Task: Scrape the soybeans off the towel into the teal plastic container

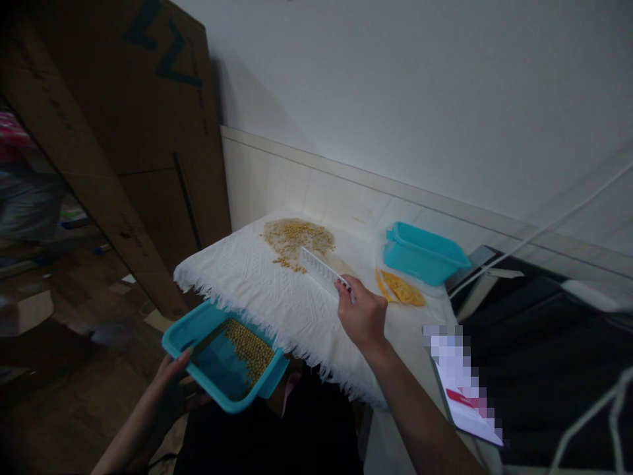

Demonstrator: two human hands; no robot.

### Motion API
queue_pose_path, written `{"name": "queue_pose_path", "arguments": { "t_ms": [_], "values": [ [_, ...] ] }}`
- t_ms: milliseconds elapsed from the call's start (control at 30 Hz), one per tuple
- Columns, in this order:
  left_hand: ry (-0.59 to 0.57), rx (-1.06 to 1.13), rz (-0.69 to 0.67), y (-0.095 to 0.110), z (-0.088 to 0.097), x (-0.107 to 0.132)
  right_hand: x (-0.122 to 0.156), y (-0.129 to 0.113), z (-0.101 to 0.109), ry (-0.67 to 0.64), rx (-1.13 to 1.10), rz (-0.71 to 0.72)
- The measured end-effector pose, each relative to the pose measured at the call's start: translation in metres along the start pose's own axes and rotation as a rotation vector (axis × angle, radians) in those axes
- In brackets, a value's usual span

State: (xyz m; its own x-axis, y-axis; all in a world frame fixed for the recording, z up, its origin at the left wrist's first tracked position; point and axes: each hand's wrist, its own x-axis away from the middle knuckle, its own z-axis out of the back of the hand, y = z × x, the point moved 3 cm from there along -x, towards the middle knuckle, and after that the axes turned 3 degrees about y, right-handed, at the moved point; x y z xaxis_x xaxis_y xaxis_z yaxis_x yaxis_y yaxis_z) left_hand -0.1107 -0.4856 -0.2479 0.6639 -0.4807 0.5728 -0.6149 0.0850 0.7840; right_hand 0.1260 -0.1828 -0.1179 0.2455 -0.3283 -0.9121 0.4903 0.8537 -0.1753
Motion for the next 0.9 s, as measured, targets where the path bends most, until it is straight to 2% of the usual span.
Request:
{"name": "queue_pose_path", "arguments": {
  "t_ms": [433,600,900],
  "values": [
    [0.021,0.020,0.015,-0.002,0.002,-0.003,0.003,-0.004,0.005,-0.008,-0.064,-0.082],
    [0.031,0.004,0.017,-0.001,0.000,0.000,-0.001,-0.004,0.008,0.027,-0.056,-0.054],
    [-0.003,0.029,0.021,0.002,0.000,0.002,0.003,-0.011,0.007,0.008,-0.071,0.003]
  ]
}}
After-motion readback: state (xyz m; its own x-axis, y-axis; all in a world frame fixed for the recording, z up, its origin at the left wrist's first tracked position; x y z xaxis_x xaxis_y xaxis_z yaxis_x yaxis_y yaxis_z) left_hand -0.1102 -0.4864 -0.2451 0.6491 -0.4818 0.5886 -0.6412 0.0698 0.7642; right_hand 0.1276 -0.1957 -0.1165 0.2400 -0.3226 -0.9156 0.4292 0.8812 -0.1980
